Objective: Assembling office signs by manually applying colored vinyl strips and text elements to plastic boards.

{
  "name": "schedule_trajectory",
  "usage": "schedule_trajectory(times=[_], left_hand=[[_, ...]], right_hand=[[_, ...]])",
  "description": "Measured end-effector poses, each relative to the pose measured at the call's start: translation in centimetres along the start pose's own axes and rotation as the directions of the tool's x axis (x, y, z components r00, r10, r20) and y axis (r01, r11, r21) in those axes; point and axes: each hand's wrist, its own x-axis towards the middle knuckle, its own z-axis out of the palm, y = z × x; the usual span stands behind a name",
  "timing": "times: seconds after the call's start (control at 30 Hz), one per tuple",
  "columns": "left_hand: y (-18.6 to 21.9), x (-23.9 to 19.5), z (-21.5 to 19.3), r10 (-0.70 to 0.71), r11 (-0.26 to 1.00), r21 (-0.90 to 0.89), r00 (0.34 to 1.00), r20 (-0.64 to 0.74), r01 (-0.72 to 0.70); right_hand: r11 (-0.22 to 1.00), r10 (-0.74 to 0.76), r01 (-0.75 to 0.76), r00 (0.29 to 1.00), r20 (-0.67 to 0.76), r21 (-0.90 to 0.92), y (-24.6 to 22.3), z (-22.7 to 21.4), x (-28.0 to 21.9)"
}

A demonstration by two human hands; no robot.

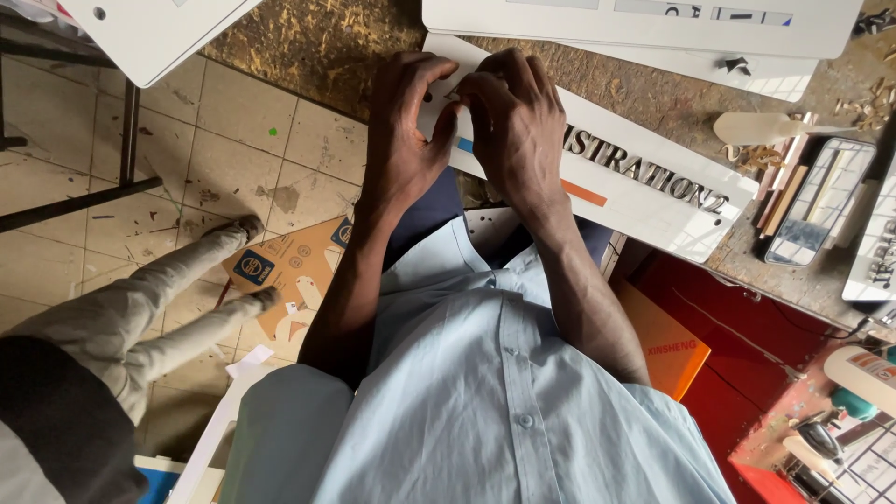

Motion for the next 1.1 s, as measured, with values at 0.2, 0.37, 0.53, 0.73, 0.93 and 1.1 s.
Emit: schedule_trajectory(times=[0.2,0.37,0.53,0.73,0.93,1.1], left_hand=[[-0.2,-0.2,0.0,-0.022,0.999,0.044,1.000,0.005,0.021],[-0.4,-0.4,-0.1,-0.031,0.999,0.034,0.999,0.008,0.031],[-0.3,-0.4,-0.4,-0.050,0.999,0.017,0.998,0.024,0.050],[-0.3,-0.4,-0.5,-0.054,0.999,-0.002,0.998,0.026,0.054],[-0.8,-1.0,-0.1,-0.043,0.999,-0.002,0.998,0.038,0.043],[-0.7,-1.0,-0.1,-0.064,0.997,-0.054,0.998,-0.003,0.064]], right_hand=[[0.954,0.067,-0.077,0.997,0.044,0.289,0.6,-1.0,0.4],[0.844,0.151,-0.148,0.988,0.038,0.515,0.3,-2.3,-0.1],[0.965,0.052,-0.032,0.996,-0.070,0.259,1.0,-1.1,-3.5],[0.974,-0.097,0.110,0.993,-0.073,0.198,0.9,-1.1,-4.8],[0.965,-0.238,0.242,0.970,-0.044,0.098,3.4,-1.3,-3.0],[0.877,-0.478,0.478,0.878,0.013,-0.045,3.3,-2.2,0.7]])
